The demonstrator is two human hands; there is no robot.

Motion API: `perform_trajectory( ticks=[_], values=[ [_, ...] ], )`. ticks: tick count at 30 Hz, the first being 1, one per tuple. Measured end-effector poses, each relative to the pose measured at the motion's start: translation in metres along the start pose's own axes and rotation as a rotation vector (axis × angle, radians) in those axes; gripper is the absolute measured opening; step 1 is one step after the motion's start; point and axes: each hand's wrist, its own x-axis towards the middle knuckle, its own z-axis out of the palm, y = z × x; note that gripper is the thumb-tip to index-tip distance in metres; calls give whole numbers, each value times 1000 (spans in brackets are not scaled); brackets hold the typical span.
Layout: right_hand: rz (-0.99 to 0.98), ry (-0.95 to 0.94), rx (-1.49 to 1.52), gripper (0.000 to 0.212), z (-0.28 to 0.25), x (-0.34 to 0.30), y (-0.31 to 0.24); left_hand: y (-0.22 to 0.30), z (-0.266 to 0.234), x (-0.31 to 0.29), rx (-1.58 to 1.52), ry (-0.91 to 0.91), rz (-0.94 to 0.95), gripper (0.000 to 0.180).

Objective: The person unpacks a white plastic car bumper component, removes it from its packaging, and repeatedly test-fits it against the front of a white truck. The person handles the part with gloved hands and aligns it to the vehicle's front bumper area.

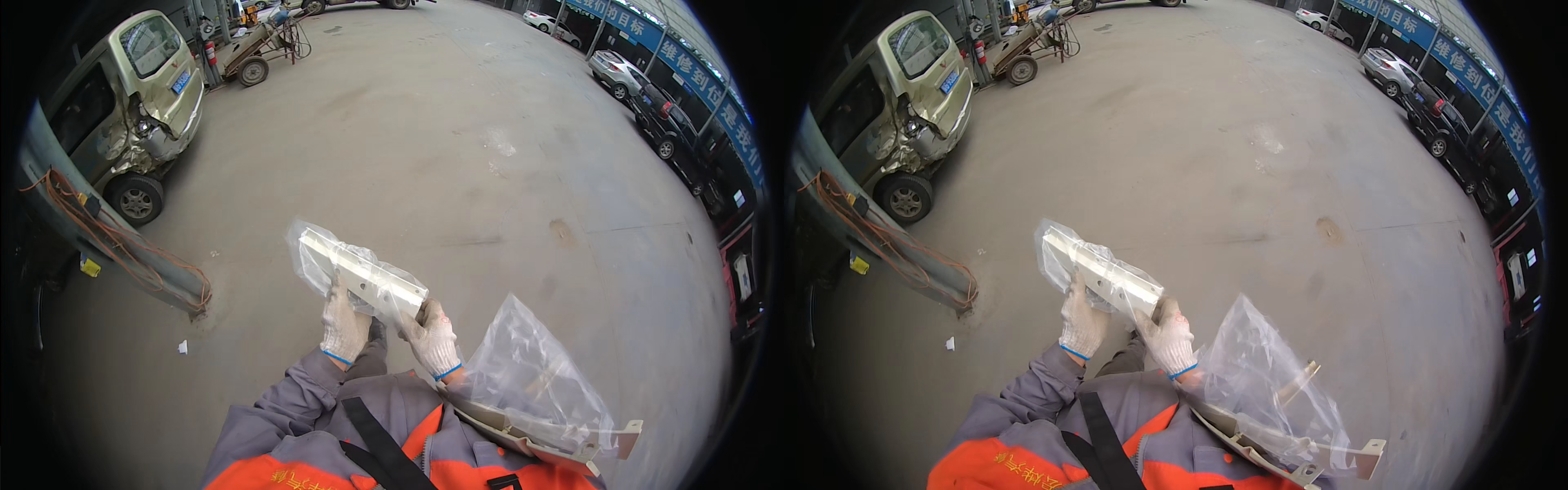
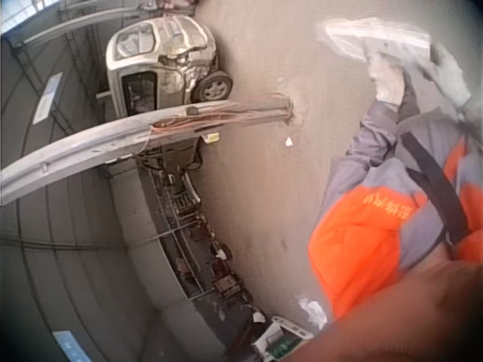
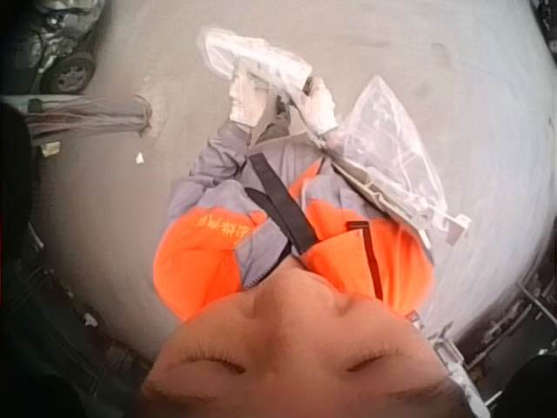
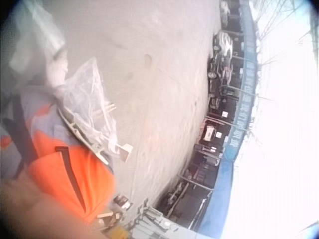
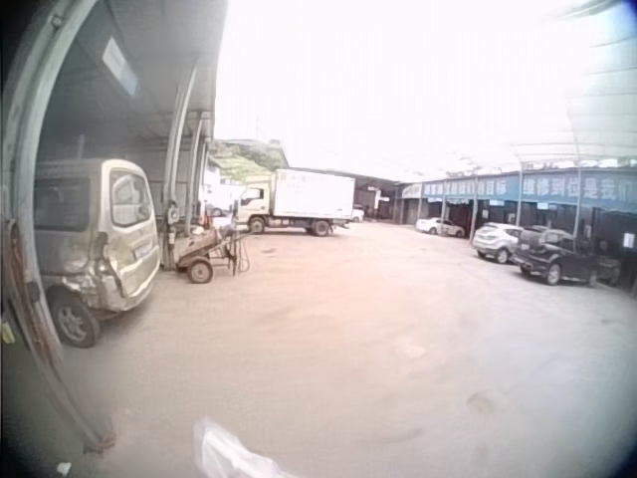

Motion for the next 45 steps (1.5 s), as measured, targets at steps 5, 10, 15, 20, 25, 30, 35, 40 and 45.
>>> perform_trajectory(
  ticks=[5, 10, 15, 20, 25, 30, 35, 40, 45],
  values=[
    [-51, 116, 313, 55, -24, 123, -33, -14, 28, 144, -252, 42, -342, 55],
    [-141, 192, 392, 54, -36, 230, -68, 1, 36, 306, -267, 180, -357, 49],
    [-177, 169, 502, 48, -35, 326, -81, -20, -48, 450, -250, 400, -225, 43],
    [-151, 116, 615, 44, -26, 450, -82, -15, -75, 559, -182, 613, -121, 37],
    [-259, -22, 594, 45, -23, 641, -137, 19, -113, 709, -5, 926, 135, 44],
    [-129, -246, 613, 43, 7, 760, -181, 45, -105, 758, 214, 997, 412, 46],
    [-77, -370, 685, 42, 21, 908, -195, 18, -131, 870, 448, 1034, 243, 46],
    [-86, -390, 731, 43, 56, 1074, -222, -48, -164, 1052, 1120, 510, -20, 45],
    [-150, -326, 711, 43, 77, 1222, -285, -49, -30, 1226, 1523, -562, 11, 48]
  ],
)
